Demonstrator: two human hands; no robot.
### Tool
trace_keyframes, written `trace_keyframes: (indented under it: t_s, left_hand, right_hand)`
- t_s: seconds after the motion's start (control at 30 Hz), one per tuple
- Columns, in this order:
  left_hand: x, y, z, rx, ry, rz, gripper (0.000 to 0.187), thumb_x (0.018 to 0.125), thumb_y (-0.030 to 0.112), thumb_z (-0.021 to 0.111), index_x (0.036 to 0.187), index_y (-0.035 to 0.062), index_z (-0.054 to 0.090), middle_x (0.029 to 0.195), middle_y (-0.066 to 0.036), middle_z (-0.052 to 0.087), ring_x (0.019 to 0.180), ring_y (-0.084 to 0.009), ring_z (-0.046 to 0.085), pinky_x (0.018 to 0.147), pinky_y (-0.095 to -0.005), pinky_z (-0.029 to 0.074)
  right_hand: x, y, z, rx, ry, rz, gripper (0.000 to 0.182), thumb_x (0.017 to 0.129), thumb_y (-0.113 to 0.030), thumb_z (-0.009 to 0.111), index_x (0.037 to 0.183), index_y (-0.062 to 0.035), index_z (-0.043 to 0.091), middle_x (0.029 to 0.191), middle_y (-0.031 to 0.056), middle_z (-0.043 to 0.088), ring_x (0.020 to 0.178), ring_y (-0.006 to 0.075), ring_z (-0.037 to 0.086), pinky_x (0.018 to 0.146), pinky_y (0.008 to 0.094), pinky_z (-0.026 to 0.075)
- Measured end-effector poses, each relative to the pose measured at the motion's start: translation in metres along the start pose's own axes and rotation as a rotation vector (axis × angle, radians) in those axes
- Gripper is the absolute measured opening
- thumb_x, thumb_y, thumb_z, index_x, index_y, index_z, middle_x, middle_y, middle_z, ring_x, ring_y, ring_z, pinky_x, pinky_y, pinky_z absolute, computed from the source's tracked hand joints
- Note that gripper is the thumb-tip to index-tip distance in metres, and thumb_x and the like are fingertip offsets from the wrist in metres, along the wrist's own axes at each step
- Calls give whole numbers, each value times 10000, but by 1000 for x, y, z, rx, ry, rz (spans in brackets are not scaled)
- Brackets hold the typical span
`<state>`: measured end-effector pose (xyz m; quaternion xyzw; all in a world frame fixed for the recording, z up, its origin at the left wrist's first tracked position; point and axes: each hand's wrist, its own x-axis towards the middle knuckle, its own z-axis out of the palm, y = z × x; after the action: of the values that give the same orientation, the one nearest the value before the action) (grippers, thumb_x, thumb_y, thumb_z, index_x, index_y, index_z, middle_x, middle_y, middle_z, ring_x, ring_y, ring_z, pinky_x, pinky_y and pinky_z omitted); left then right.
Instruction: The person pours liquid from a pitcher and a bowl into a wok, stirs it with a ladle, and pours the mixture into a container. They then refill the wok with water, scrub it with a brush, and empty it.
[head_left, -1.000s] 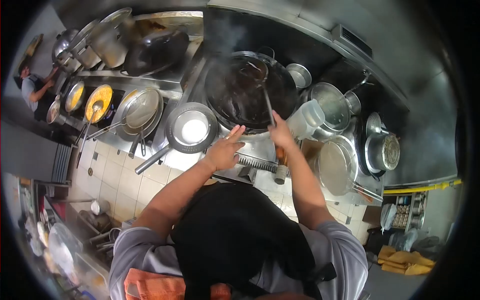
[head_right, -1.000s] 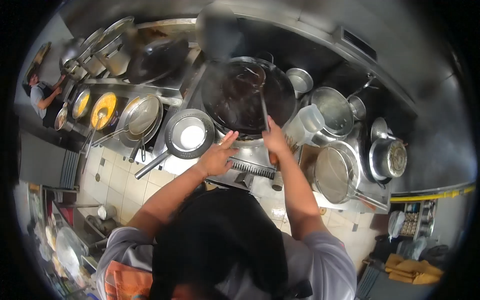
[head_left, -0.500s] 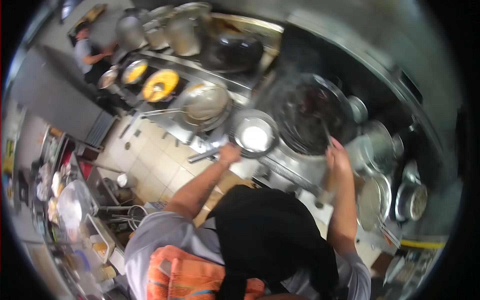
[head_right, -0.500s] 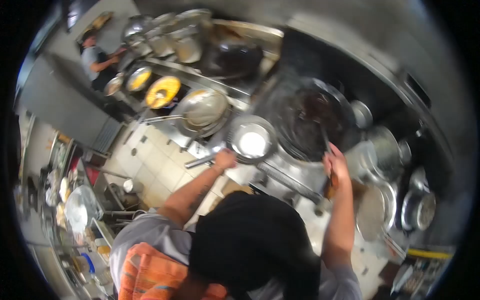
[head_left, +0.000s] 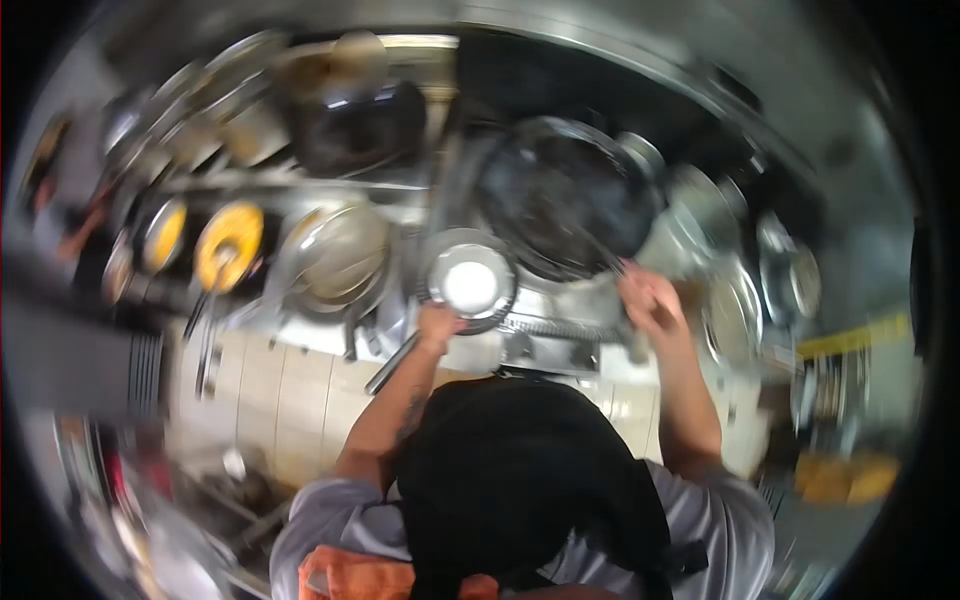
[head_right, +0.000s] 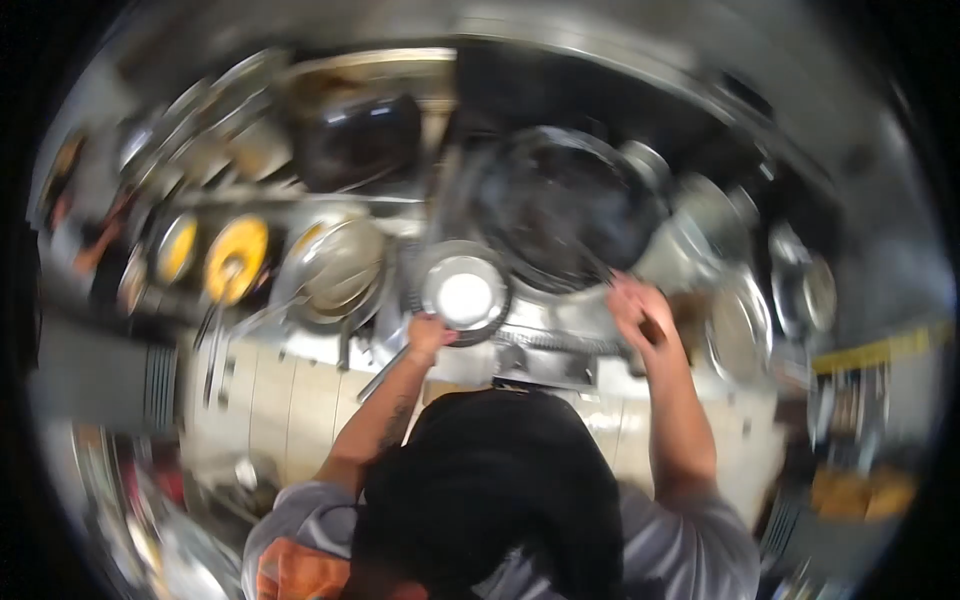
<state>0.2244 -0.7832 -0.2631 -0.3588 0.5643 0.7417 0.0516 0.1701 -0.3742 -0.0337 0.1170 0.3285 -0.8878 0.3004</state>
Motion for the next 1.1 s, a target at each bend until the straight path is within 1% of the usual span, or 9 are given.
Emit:
trace_keyframes:
  t_s: [0.07,0.13,0.2,0.37,0.47,0.5,0.63,0.97,1.1]
  left_hand:
    - [3,1,1,-23,-12,37,131,975,45,541,968,-73,597,857,-178,693,676,-259,710,558,-330,626]
    - [14,-9,-5,-68,-73,52,99,967,39,558,953,-53,592,855,-151,651,681,-226,668,587,-359,652]
    - [20,-5,-7,-42,-135,57,82,968,36,577,976,-45,586,873,-146,638,697,-216,656,615,-382,672]
    - [5,23,-21,206,-207,217,149,965,36,565,839,-40,589,819,-135,637,622,-188,645,514,-342,625]
    - [-38,73,-23,424,-378,256,113,967,60,585,929,-43,613,809,-99,664,632,-174,646,544,-307,597]
    - [-57,91,-19,552,-428,302,135,957,85,603,937,-48,623,809,-88,666,640,-176,637,541,-316,576]
    - [-114,120,19,833,-696,368,189,959,77,577,803,-26,546,678,-67,595,549,-127,557,511,-304,529]
    - [-305,29,186,896,-1467,274,220,999,35,558,782,47,525,701,-34,598,572,-109,574,531,-266,492]
    - [-399,-32,249,958,-1662,331,224,994,64,556,771,54,543,667,-34,602,538,-119,559,513,-278,461]
  right_hand:
    - [29,-8,-20,-154,66,-4,604,1016,-27,612,1571,-52,378,792,48,564,547,103,506,451,269,416]
    - [55,5,-37,-1027,379,-134,717,977,-51,657,1636,-103,379,817,93,633,575,139,571,506,304,474]
    - [71,22,-100,-1941,474,-843,747,944,-77,679,1640,-156,418,809,117,681,607,173,627,582,350,522]
    - [23,37,-49,-1226,629,-245,699,956,-74,670,1618,-154,462,791,79,678,558,124,590,544,326,509]
    - [-8,32,-18,-1570,766,-228,470,957,-200,713,1409,-83,659,1033,188,767,928,358,740,883,473,566]
    - [-20,44,-28,-1745,851,-680,453,945,-180,714,1387,-90,671,1176,216,727,1101,394,692,955,488,543]
    - [-117,72,11,-1479,1038,-1100,414,928,-110,722,1341,-99,696,1111,165,670,1051,371,652,921,464,553]
    - [-394,277,33,-1080,1633,-1296,430,904,78,628,1268,-119,743,1000,103,619,893,261,632,796,362,532]
    - [-480,387,59,-1034,1685,-855,234,930,-18,624,1114,-86,752,966,153,692,898,339,696,804,436,559]
